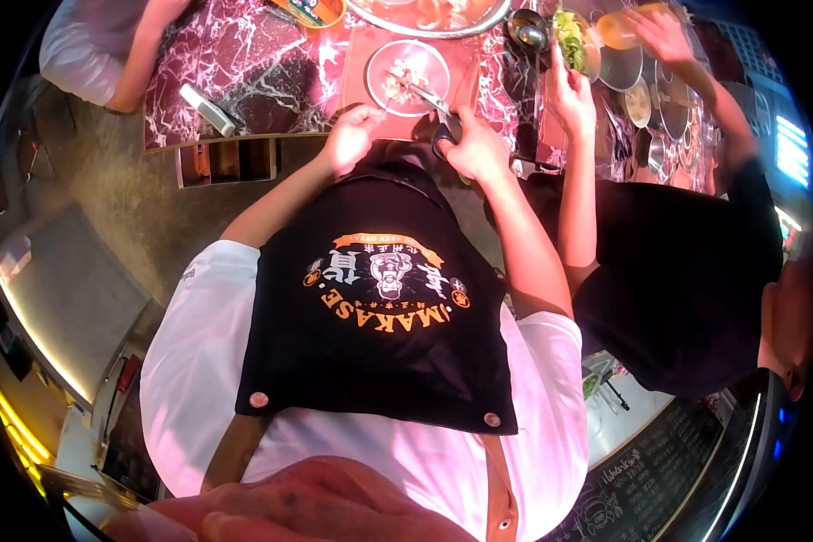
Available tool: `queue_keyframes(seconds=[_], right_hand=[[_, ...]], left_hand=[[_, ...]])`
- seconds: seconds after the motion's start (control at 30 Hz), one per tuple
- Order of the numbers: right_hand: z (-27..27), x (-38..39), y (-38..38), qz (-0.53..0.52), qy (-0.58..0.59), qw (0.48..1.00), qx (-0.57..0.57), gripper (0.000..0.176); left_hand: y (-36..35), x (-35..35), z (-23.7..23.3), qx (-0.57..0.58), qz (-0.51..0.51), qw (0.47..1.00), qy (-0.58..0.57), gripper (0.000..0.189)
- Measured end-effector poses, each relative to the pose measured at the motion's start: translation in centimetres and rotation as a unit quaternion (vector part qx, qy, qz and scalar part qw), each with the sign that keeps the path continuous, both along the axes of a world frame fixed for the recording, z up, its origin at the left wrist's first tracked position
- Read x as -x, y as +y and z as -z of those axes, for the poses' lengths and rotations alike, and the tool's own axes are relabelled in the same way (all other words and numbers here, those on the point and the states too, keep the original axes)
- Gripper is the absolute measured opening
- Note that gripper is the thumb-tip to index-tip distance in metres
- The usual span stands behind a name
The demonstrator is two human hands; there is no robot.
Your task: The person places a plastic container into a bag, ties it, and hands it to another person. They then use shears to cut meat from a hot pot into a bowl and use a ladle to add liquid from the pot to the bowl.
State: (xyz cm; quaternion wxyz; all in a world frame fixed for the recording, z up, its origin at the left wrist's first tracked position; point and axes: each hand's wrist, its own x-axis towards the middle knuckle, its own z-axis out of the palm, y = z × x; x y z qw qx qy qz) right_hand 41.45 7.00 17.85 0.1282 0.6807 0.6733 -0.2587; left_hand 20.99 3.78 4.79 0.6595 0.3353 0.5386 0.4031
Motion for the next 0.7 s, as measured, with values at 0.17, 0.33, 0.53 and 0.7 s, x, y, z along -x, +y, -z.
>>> queue_keyframes(seconds=[0.17,0.33,0.53,0.7], right_hand=[[1.0,-1.2,-0.8,-0.016,0.037,0.999,-0.033,0.056],[2.1,-3.7,-0.8,-0.042,0.074,0.994,-0.067,0.053],[-4.3,-3.8,-3.1,-0.035,-0.009,0.998,-0.057,0.057],[-3.3,-3.0,-3.5,-0.154,-0.019,0.975,-0.16,0.062]], left_hand=[[0.0,0.5,-0.5,0.069,0.015,0.997,-0.005,0.018],[0.3,0.4,0.6,-0.022,0.011,0.999,0.036,0.019],[1.8,3.2,0.9,-0.134,0.067,0.964,0.219,0.019],[4.8,4.9,-2.3,-0.263,0.181,0.874,0.367,0.016]])
